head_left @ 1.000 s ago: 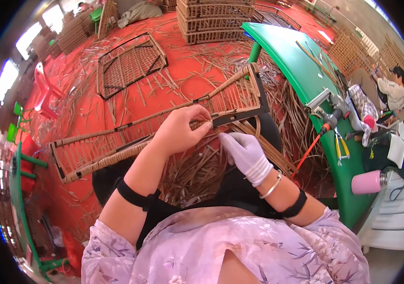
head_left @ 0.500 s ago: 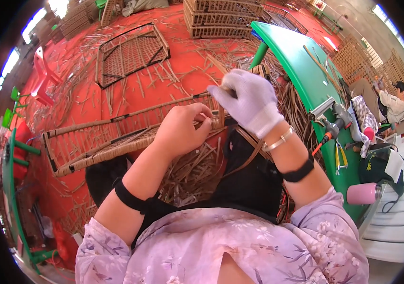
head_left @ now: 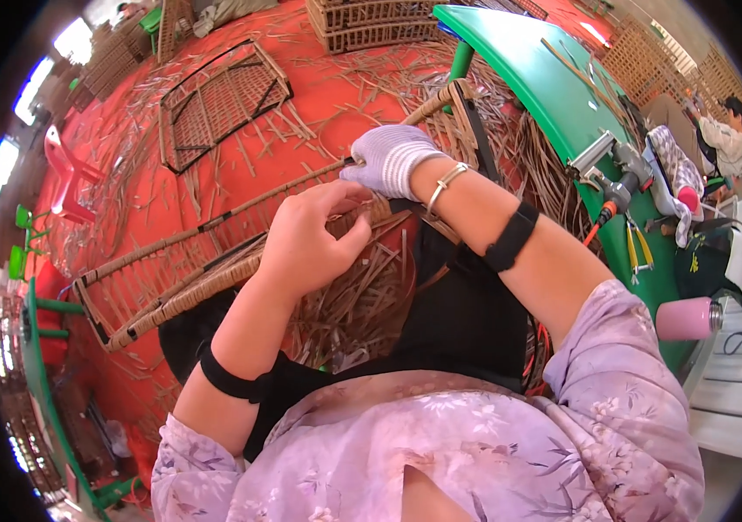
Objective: The person is weaving bamboo strips onto a metal frame using a staple gun and pliers.
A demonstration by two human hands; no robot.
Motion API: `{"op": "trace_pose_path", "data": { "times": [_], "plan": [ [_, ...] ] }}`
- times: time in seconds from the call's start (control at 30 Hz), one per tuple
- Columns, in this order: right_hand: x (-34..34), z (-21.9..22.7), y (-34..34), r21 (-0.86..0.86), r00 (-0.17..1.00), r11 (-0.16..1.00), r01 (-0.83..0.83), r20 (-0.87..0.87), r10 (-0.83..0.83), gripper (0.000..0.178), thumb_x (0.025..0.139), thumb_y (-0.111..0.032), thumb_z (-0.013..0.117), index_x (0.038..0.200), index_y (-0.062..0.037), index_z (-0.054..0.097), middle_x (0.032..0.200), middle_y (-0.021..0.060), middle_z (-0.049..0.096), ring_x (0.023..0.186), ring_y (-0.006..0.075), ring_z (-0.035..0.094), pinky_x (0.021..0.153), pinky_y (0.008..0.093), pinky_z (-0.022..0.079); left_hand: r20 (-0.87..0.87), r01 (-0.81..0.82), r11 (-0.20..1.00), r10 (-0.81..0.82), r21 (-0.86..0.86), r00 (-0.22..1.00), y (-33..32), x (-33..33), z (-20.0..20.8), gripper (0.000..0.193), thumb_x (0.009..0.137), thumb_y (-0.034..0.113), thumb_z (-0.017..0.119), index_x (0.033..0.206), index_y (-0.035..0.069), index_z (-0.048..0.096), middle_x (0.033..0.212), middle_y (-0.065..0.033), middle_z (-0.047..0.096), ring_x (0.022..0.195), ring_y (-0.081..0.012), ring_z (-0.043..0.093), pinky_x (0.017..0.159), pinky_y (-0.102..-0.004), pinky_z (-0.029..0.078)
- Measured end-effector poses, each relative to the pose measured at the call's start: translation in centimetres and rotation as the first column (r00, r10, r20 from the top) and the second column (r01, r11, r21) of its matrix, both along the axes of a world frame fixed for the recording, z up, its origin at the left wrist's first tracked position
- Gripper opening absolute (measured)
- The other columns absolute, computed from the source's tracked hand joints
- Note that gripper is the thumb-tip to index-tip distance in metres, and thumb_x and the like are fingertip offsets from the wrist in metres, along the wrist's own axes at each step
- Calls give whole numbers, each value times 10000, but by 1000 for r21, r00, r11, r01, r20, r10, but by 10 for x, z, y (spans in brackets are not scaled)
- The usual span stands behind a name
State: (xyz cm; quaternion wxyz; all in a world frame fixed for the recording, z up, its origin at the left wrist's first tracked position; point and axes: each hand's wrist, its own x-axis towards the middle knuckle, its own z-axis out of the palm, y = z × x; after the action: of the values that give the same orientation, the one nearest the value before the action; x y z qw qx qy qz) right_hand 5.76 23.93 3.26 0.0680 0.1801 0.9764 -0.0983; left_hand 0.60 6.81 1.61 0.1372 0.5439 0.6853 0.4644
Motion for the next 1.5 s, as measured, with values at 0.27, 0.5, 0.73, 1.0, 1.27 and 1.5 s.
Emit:
{"op": "trace_pose_path", "data": {
  "times": [0.27,0.5,0.73,1.0,1.27,1.5],
  "plan": [
    [-30,-46,23,-113,942,991,-75,318,108,396,768,-381,679,1004,-65,717,958,156,703,890,309,677,764,427,523,-250,57,994,-77,-90,965,9,3,9,351,773,198,749,1054,2,675,933,-132,684,919,-265,650,853,-333,481],
    [-16,-28,13,-90,958,996,2,285,24,463,764,-429,689,1027,-48,711,967,150,701,908,295,679,764,415,529,-136,65,973,-96,-221,986,11,2,19,319,804,186,733,1036,-24,670,980,-122,683,961,-205,638,909,-333,465],
    [41,-6,-13,-334,613,938,98,-722,-321,216,872,-273,579,941,-88,667,869,155,683,855,343,655,778,424,516,138,204,950,-175,-235,975,19,-16,8,285,801,178,733,977,-34,658,906,-110,687,853,-166,641,803,-311,497],
    [119,-49,-70,-956,657,294,2,-220,-721,267,876,-196,623,1077,-20,644,735,71,655,546,128,585,506,278,476,355,334,869,-201,-365,913,22,-20,18,245,850,137,712,1023,-8,617,949,-51,671,894,-104,625,822,-257,490],
    [96,-66,-62,-912,676,407,-46,-328,-660,326,889,-269,649,1064,6,631,759,30,625,669,125,583,600,272,480,375,312,898,-186,-311,908,24,-17,13,279,839,177,727,1007,-21,625,892,-55,670,846,-113,626,774,-267,496],
    [104,-47,-53,-988,802,56,145,84,-591,370,923,-344,572,973,17,640,738,27,597,670,153,557,639,286,467,340,303,898,-190,-319,921,19,-21,8,235,857,131,711,1020,1,602,949,-13,647,892,-75,603,813,-238,480]
  ]
}}
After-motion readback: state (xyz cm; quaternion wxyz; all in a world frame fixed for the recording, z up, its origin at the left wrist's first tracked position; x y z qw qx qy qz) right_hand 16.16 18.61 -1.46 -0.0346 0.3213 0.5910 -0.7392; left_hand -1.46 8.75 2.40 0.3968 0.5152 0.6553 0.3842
